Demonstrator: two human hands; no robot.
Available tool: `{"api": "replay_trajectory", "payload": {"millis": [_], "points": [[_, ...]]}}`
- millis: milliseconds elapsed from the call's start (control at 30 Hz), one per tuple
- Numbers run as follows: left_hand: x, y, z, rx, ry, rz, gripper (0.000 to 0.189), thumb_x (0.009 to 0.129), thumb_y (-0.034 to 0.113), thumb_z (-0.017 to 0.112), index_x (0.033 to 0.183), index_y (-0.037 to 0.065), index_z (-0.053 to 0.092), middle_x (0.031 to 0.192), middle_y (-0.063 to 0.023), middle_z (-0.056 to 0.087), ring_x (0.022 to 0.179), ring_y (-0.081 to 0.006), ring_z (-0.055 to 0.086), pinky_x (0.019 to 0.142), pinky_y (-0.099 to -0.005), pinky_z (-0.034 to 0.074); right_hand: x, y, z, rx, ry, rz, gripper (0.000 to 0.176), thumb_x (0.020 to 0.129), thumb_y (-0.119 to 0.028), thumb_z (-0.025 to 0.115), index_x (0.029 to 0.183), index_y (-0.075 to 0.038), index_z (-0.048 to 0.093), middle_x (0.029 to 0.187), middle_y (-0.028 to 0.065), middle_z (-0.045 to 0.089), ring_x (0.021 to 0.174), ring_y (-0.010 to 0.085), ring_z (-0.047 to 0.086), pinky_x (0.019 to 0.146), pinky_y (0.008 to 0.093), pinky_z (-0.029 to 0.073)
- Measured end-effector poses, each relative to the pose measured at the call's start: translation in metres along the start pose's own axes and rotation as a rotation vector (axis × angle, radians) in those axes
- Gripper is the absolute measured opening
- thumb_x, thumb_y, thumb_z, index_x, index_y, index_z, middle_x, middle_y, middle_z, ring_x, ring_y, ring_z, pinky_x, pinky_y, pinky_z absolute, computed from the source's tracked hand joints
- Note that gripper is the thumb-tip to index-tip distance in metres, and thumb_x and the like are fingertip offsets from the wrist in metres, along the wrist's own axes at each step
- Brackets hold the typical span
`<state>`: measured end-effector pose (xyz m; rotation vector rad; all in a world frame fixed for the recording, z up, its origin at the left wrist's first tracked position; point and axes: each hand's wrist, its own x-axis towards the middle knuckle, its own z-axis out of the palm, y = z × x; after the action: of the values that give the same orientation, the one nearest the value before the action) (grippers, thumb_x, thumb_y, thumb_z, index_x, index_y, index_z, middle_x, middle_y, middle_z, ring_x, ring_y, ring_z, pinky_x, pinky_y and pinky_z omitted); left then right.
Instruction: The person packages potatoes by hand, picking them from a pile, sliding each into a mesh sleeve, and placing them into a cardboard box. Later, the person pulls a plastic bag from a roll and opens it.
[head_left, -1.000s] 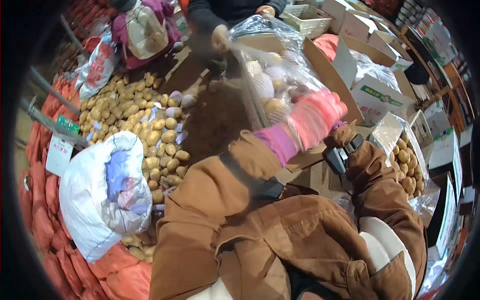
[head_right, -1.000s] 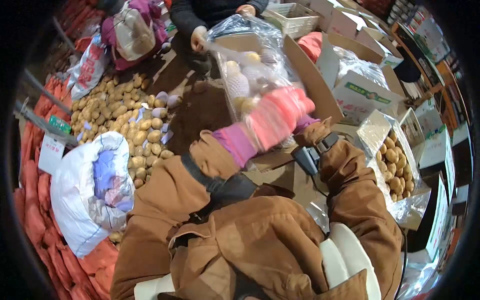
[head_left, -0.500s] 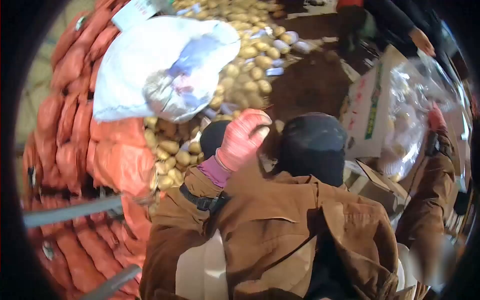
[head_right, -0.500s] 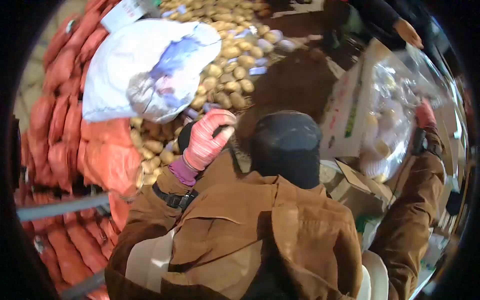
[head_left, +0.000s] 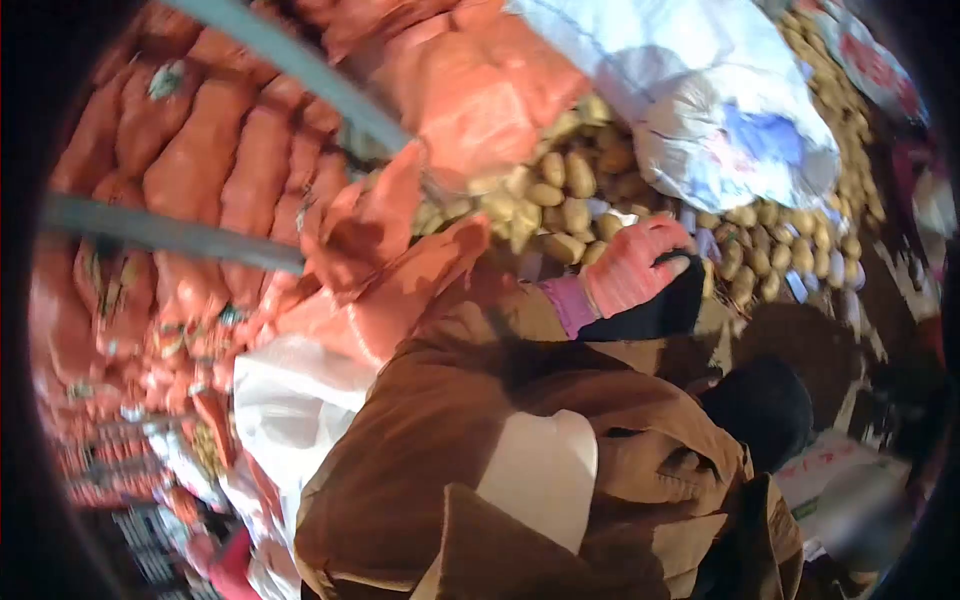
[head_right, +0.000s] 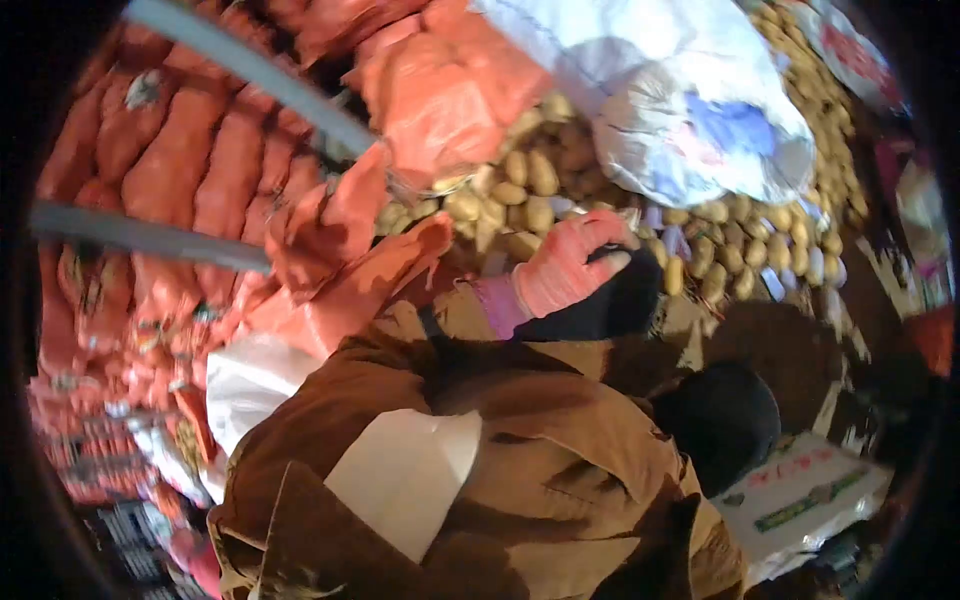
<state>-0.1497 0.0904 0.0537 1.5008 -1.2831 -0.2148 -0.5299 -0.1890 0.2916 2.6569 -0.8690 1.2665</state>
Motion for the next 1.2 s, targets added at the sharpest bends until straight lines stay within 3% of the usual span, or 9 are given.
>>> {"api": "replay_trajectory", "payload": {"millis": [167,400,567,800,900,933,1000,1133,1200], "points": [[-0.026,0.021,-0.069,0.170,0.201,-0.045,0.021,0.078,-0.002,0.065,0.098,0.003,0.065,0.094,-0.0119,0.062,0.091,-0.0285,0.063,0.082,-0.0352,0.051,-0.049,-0.072,0.270,0.448,-0.531,-0.351,0.038,0.085,-0.003,0.061,0.123,-0.001,0.061,0.120,0.0120,0.063,0.112,0.0262,0.058,0.099,0.0363,0.044],[-0.109,0.102,-0.142,0.350,0.502,-0.252,0.017,0.085,0.004,0.067,0.102,0.002,0.064,0.100,-0.0104,0.062,0.090,-0.0243,0.063,0.080,-0.0337,0.051,-0.096,-0.201,0.366,0.514,-1.569,-0.458,0.043,0.077,-0.024,0.068,0.114,-0.002,0.065,0.105,0.0222,0.067,0.101,0.0360,0.064,0.088,0.0414,0.051],[-0.184,0.166,-0.176,0.809,0.617,-0.269,0.023,0.083,0.009,0.071,0.103,0.002,0.063,0.097,-0.0128,0.061,0.093,-0.0310,0.062,0.084,-0.0364,0.050,-0.106,-0.233,0.400,0.506,-1.470,-0.685,0.042,0.076,-0.027,0.066,0.109,-0.002,0.067,0.101,0.0234,0.068,0.098,0.0391,0.065,0.086,0.0446,0.052],[-0.383,0.286,-0.284,1.376,0.768,-0.944,0.026,0.085,0.021,0.063,0.104,0.003,0.068,0.101,-0.0129,0.069,0.100,-0.0284,0.065,0.087,-0.0377,0.051,-0.106,-0.239,0.401,0.360,-1.476,-0.823,0.035,0.074,-0.027,0.066,0.098,-0.002,0.071,0.094,0.0210,0.070,0.091,0.0382,0.067,0.081,0.0444,0.053],[-0.444,0.378,-0.290,1.464,0.491,-1.773,0.050,0.089,0.045,0.056,0.132,0.020,0.057,0.136,-0.0103,0.055,0.125,-0.0276,0.053,0.100,-0.0389,0.046,-0.112,-0.218,0.417,0.407,-1.465,-0.715,0.034,0.074,-0.027,0.067,0.097,-0.002,0.071,0.093,0.0204,0.070,0.090,0.0373,0.067,0.080,0.0439,0.053],[-0.458,0.383,-0.284,1.301,0.744,-2.007,0.056,0.089,0.048,0.057,0.138,0.022,0.051,0.148,-0.0089,0.044,0.136,-0.0262,0.043,0.105,-0.0382,0.042,-0.110,-0.218,0.408,0.455,-1.462,-0.699,0.035,0.074,-0.027,0.068,0.097,-0.001,0.071,0.092,0.0198,0.070,0.089,0.0359,0.068,0.081,0.0429,0.053],[-0.623,0.350,-0.315,1.277,0.133,-1.802,0.056,0.088,0.044,0.061,0.140,0.024,0.050,0.147,-0.0095,0.047,0.134,-0.0250,0.044,0.105,-0.0347,0.041,-0.111,-0.221,0.405,0.464,-1.490,-0.686,0.034,0.074,-0.027,0.068,0.097,-0.001,0.071,0.092,0.0193,0.070,0.089,0.0344,0.068,0.081,0.0421,0.053],[-0.638,0.334,-0.306,1.044,0.763,-1.827,0.046,0.088,0.043,0.062,0.128,0.020,0.062,0.129,-0.0155,0.062,0.117,-0.0281,0.059,0.097,-0.0334,0.048,-0.112,-0.224,0.408,0.427,-1.536,-0.731,0.035,0.079,-0.022,0.069,0.102,0.003,0.067,0.094,0.0152,0.070,0.086,0.0241,0.067,0.078,0.0368,0.053],[-0.639,0.336,-0.308,1.112,1.263,-1.209,0.037,0.088,0.041,0.063,0.114,0.016,0.069,0.115,-0.0172,0.066,0.105,-0.0303,0.064,0.092,-0.0349,0.050,-0.114,-0.221,0.404,0.512,-1.509,-0.685,0.035,0.076,-0.024,0.069,0.100,0.002,0.069,0.093,0.0159,0.071,0.085,0.0269,0.068,0.079,0.0384,0.053]]}}
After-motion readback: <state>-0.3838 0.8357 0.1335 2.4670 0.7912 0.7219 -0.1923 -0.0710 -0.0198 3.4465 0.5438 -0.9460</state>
